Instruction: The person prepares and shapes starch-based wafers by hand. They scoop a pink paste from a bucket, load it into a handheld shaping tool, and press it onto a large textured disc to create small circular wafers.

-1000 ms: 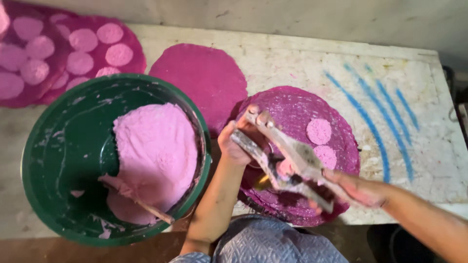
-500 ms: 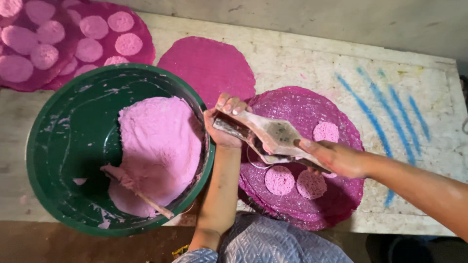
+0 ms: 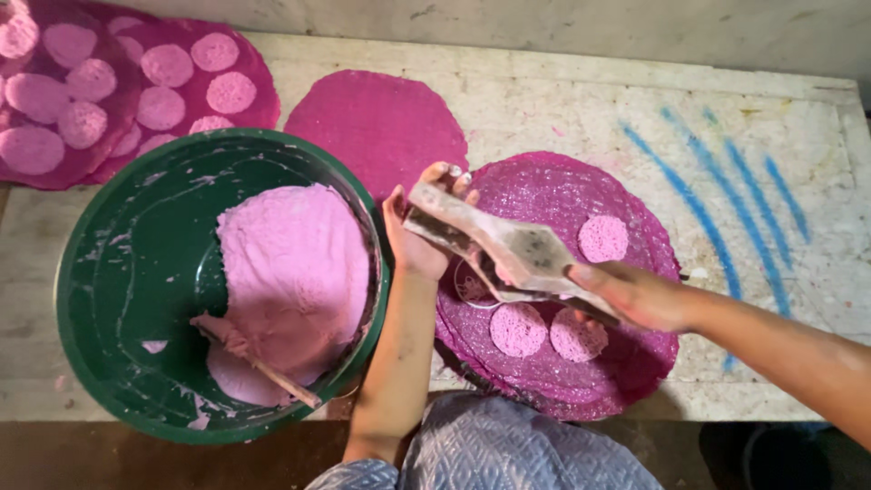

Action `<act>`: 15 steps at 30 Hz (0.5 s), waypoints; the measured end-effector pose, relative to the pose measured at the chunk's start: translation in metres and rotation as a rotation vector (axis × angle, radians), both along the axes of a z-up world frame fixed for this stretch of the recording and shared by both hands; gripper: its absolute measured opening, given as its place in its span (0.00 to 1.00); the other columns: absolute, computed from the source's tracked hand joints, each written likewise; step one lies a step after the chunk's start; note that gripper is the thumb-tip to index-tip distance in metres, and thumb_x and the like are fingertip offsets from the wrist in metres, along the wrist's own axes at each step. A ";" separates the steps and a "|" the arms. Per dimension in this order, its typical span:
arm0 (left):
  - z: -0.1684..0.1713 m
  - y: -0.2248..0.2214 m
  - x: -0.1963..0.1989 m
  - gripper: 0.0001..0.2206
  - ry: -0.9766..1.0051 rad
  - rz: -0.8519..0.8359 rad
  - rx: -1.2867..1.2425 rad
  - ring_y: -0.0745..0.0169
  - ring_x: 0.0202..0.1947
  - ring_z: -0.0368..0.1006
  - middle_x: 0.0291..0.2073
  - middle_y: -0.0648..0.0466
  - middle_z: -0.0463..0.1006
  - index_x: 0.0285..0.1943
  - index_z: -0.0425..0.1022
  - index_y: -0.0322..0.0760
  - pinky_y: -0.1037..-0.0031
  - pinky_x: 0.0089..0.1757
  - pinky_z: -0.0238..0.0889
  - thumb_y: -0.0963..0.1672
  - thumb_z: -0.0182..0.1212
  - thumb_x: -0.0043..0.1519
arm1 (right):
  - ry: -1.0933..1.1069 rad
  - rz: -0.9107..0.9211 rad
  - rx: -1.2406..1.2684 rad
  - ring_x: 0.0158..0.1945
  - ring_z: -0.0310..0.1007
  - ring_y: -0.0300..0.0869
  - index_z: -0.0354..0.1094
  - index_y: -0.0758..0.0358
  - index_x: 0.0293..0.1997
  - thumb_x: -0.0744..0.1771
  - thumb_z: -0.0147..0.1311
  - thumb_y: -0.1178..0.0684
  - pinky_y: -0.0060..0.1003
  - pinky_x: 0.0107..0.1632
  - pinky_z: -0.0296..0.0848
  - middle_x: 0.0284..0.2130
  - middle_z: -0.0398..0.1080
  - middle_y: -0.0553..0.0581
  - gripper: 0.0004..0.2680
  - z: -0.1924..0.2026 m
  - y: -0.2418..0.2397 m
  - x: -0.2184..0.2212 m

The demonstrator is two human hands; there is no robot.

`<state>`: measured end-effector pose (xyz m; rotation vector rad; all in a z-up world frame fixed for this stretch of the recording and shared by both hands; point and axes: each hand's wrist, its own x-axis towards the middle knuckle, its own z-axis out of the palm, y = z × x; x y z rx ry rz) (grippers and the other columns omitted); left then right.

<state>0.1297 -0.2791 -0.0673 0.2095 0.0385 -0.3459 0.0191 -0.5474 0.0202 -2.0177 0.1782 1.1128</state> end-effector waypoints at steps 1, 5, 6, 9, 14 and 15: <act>-0.004 0.001 0.002 0.23 0.055 0.011 0.095 0.54 0.43 0.72 0.39 0.48 0.75 0.49 0.73 0.36 0.60 0.50 0.67 0.53 0.34 0.64 | -0.041 0.027 -0.003 0.34 0.75 0.41 0.76 0.62 0.43 0.65 0.27 0.23 0.40 0.40 0.75 0.28 0.77 0.54 0.32 -0.001 -0.007 -0.002; -0.043 0.002 0.005 0.24 -0.034 0.036 0.485 0.55 0.39 0.71 0.37 0.48 0.75 0.57 0.73 0.38 0.63 0.42 0.67 0.51 0.32 0.66 | -0.106 -0.005 0.205 0.35 0.79 0.42 0.75 0.65 0.38 0.66 0.25 0.22 0.39 0.43 0.78 0.28 0.78 0.55 0.33 -0.009 -0.027 -0.019; -0.056 -0.002 0.002 0.24 -0.079 0.005 0.625 0.55 0.37 0.71 0.36 0.47 0.75 0.61 0.72 0.38 0.64 0.40 0.66 0.50 0.33 0.66 | -0.153 0.008 0.207 0.36 0.79 0.41 0.76 0.64 0.38 0.66 0.24 0.22 0.39 0.43 0.77 0.29 0.79 0.55 0.33 -0.012 -0.030 -0.024; -0.089 -0.016 -0.020 0.26 -0.208 -0.349 1.035 0.55 0.31 0.68 0.33 0.46 0.74 0.70 0.70 0.39 0.67 0.32 0.65 0.47 0.34 0.66 | -0.167 -0.086 0.254 0.38 0.79 0.41 0.75 0.63 0.41 0.65 0.25 0.23 0.39 0.45 0.77 0.31 0.78 0.55 0.32 -0.025 -0.037 -0.040; -0.087 -0.008 -0.078 0.21 -0.497 -0.102 1.311 0.57 0.43 0.77 0.47 0.45 0.79 0.73 0.63 0.31 0.67 0.43 0.71 0.47 0.44 0.74 | -0.224 -0.312 0.447 0.41 0.76 0.43 0.74 0.69 0.47 0.67 0.35 0.25 0.42 0.48 0.74 0.37 0.77 0.59 0.30 -0.083 -0.049 -0.063; -0.078 -0.003 -0.084 0.23 -0.530 -0.123 1.401 0.54 0.41 0.79 0.45 0.43 0.80 0.74 0.59 0.31 0.65 0.41 0.72 0.45 0.48 0.71 | -0.255 -0.357 0.478 0.43 0.75 0.43 0.73 0.69 0.49 0.67 0.37 0.25 0.42 0.49 0.73 0.39 0.76 0.58 0.31 -0.094 -0.052 -0.067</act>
